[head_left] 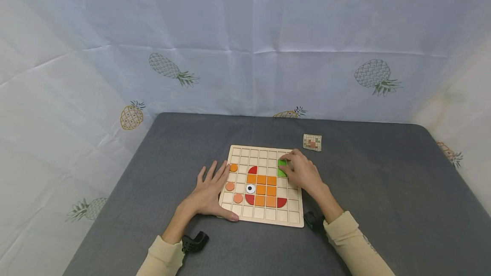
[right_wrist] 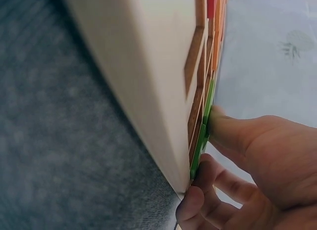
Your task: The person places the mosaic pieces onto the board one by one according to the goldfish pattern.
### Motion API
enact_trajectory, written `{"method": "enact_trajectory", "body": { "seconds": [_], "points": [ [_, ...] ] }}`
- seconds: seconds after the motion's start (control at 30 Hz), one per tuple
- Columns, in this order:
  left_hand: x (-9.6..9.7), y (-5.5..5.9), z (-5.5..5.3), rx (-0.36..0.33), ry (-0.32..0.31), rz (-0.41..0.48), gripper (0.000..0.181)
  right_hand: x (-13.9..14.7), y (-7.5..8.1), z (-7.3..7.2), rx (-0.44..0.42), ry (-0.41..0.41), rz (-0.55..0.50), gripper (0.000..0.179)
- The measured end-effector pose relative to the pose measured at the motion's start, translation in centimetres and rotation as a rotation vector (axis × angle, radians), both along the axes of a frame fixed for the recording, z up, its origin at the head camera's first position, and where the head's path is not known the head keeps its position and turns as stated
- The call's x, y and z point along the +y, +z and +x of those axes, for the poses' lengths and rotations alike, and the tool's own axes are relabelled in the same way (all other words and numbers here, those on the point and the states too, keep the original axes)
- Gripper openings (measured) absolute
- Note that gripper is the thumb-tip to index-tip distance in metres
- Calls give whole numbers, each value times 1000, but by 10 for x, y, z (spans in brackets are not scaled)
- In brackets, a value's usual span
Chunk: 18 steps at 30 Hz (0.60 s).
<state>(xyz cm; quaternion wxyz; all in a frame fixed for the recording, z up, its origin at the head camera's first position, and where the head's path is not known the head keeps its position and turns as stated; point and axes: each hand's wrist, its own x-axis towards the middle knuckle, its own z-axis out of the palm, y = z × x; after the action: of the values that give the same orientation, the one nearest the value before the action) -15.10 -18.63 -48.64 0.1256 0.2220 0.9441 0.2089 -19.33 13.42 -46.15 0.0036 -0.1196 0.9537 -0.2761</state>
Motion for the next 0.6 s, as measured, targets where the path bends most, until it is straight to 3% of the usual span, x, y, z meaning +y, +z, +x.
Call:
{"method": "enact_trajectory", "body": {
  "seconds": [0.37, 0.6],
  "points": [
    [0, 2, 0, -2, 0, 4, 153, 0, 0, 0, 1, 18, -8, 33],
    [-1, 2, 0, 4, -11, 24, 156, 6, 5, 8, 26, 1, -38, 34]
  ]
}}
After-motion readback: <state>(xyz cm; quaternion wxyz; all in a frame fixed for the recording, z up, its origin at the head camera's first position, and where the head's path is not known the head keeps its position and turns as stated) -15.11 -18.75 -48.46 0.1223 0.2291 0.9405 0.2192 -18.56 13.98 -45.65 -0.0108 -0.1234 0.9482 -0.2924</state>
